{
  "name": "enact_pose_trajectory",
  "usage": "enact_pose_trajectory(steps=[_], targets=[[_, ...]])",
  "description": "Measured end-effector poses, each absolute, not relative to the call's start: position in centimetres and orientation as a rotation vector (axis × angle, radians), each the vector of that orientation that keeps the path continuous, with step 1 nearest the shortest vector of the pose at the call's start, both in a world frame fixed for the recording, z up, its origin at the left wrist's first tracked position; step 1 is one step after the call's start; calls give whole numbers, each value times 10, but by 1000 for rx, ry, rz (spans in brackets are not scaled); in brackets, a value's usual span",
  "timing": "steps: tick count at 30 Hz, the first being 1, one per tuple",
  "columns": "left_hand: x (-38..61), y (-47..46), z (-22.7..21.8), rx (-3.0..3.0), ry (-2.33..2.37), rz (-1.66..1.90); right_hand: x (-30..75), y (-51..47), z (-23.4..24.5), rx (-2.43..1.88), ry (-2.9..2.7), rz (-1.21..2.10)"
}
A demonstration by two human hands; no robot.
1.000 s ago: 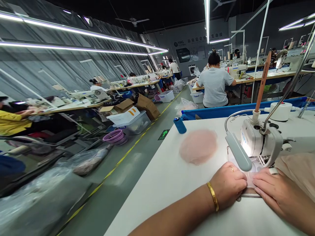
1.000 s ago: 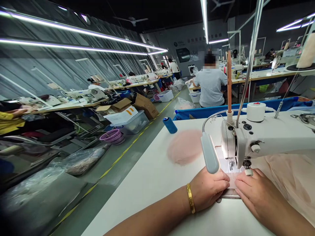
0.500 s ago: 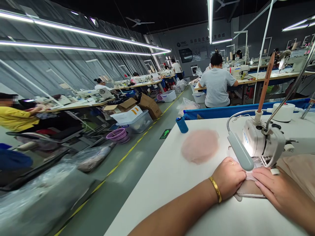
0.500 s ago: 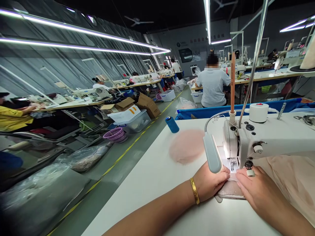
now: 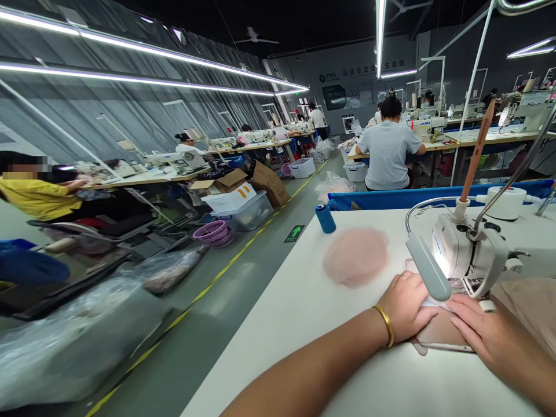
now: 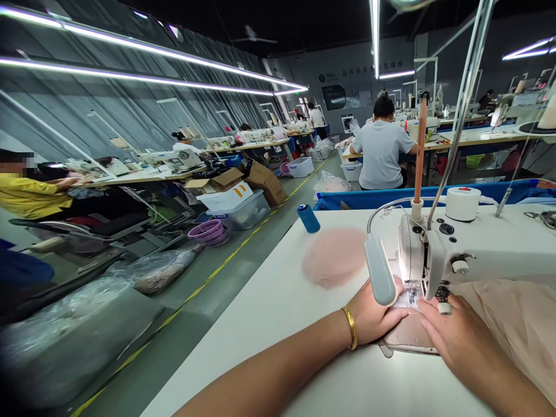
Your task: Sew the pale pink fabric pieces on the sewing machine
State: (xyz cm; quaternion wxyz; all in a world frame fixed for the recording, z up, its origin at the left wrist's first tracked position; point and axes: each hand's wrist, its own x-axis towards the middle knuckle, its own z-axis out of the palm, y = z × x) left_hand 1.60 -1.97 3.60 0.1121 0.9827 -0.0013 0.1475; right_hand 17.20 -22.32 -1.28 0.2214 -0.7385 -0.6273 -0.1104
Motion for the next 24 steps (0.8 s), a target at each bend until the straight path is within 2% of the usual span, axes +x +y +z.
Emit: enact_pose_trajectory(steps=[5,9,15,20,24], targets=[[27,-13,48,3058,52,269,177,-227,-17,-1975,-1771,-352],[12,-20,66,3178,-3,320,176,-231,-13,-1886,-1847,-405],[-18,-38,69,2955,-195,75,157,-228,10,-1664,-1948,-350],[-15,-39,67,2827,-240,68,149,-225,17,-1839,-1975,-94],[-12,-37,64,2839,-177,128,151,-227,17,-1904,-1960,-105]])
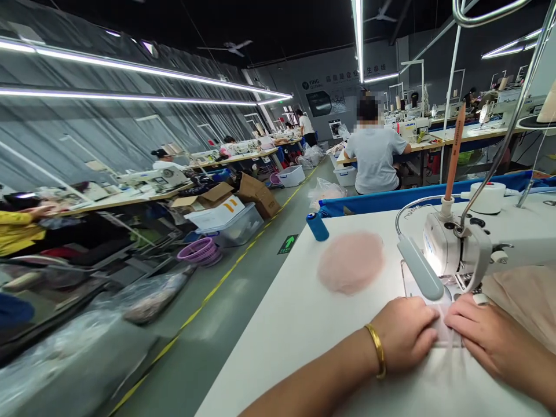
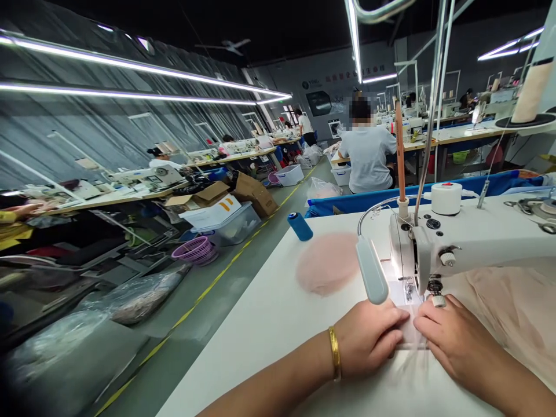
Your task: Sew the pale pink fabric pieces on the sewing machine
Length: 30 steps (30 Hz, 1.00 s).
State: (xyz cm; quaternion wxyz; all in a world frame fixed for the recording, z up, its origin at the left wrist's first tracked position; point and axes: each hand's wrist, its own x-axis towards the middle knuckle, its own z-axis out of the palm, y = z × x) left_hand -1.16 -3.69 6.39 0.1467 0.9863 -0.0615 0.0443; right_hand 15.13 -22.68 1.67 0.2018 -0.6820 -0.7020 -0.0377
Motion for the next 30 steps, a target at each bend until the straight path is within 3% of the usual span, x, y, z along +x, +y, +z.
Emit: enact_pose_trajectory(steps=[23,30], targets=[[-3,-35,46,2975,-118,360,162,-222,13,-1886,-1912,-261],[-14,-44,39,2900,-310,453,156,-229,18,-1876,-1978,-269]])
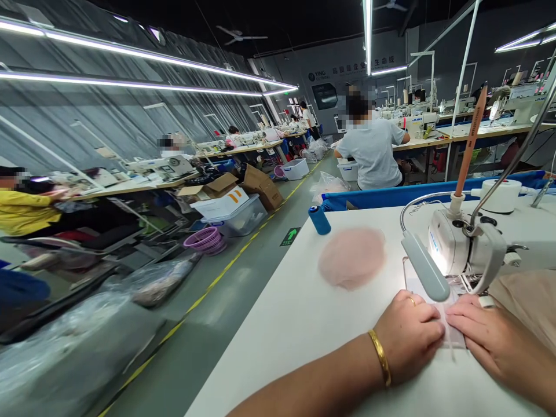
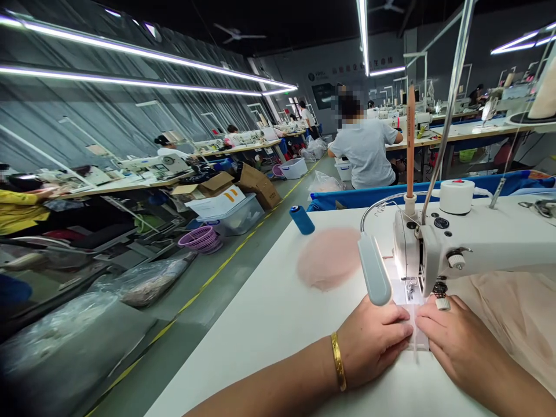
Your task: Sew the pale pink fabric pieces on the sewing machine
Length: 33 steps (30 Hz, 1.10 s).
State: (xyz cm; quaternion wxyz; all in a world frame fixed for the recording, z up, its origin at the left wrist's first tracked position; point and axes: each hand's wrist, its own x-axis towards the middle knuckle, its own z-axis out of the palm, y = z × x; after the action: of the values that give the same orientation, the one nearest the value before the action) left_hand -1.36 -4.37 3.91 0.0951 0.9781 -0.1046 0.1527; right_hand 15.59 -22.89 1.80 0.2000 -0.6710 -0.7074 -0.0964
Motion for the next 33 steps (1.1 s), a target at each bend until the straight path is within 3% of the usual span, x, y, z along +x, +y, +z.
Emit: enact_pose_trajectory(steps=[11,20,27,33], targets=[[-3,-36,35,2933,-190,489,165,-229,11,-1881,-1932,-325],[-17,-43,33,2892,-299,461,156,-235,20,-1815,-1966,-131],[-8,-37,35,2917,-226,451,162,-231,12,-1831,-1962,-297],[4,-34,39,2955,-145,465,163,-224,7,-1902,-1812,-230]])
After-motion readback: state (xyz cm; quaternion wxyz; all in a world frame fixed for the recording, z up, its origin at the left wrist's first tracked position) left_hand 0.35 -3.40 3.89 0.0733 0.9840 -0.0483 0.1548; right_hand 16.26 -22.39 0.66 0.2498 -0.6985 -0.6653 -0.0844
